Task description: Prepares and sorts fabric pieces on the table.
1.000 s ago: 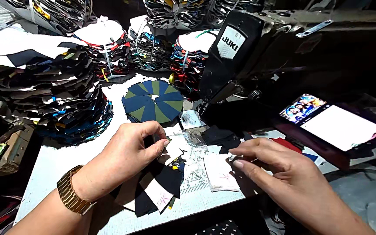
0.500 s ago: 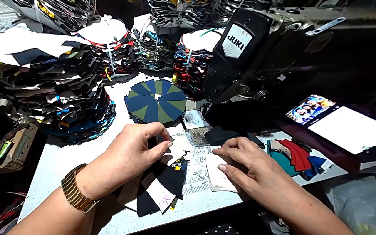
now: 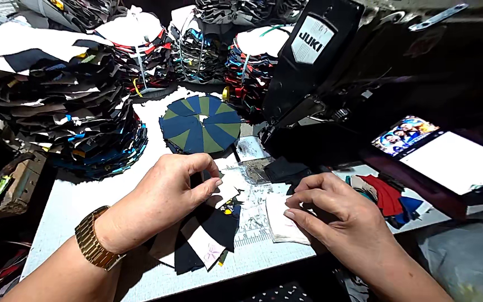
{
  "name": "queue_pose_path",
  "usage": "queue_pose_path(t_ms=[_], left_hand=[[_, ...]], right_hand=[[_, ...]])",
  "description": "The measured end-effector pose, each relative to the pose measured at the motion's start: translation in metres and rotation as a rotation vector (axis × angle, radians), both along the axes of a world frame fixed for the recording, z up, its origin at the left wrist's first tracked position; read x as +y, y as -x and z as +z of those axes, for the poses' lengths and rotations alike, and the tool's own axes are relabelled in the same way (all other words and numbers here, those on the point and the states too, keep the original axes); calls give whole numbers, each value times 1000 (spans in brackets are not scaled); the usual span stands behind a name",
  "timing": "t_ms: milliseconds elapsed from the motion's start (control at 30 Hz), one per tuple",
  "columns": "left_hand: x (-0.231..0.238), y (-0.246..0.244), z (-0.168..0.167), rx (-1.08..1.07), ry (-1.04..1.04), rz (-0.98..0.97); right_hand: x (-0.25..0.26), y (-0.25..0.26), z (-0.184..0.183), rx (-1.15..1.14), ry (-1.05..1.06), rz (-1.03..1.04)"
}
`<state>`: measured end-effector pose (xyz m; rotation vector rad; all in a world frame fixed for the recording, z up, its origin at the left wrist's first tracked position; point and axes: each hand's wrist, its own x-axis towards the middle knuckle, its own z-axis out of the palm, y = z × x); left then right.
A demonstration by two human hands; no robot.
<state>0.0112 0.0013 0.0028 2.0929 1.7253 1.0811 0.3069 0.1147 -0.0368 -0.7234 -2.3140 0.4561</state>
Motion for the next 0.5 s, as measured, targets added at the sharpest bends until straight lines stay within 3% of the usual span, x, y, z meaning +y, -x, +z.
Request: queue_pose_path(t_ms=[167,300,500], left_hand=[[0,1,0,-5,-2,-25],[0,1,0,7,-17,-41],[1,2,0,22,-23,-54]], right_hand=[[-11,-8,14,-71,52,169],[-20,-3,8,-209,-44,210],[-13,-7,16,-174,36,464]])
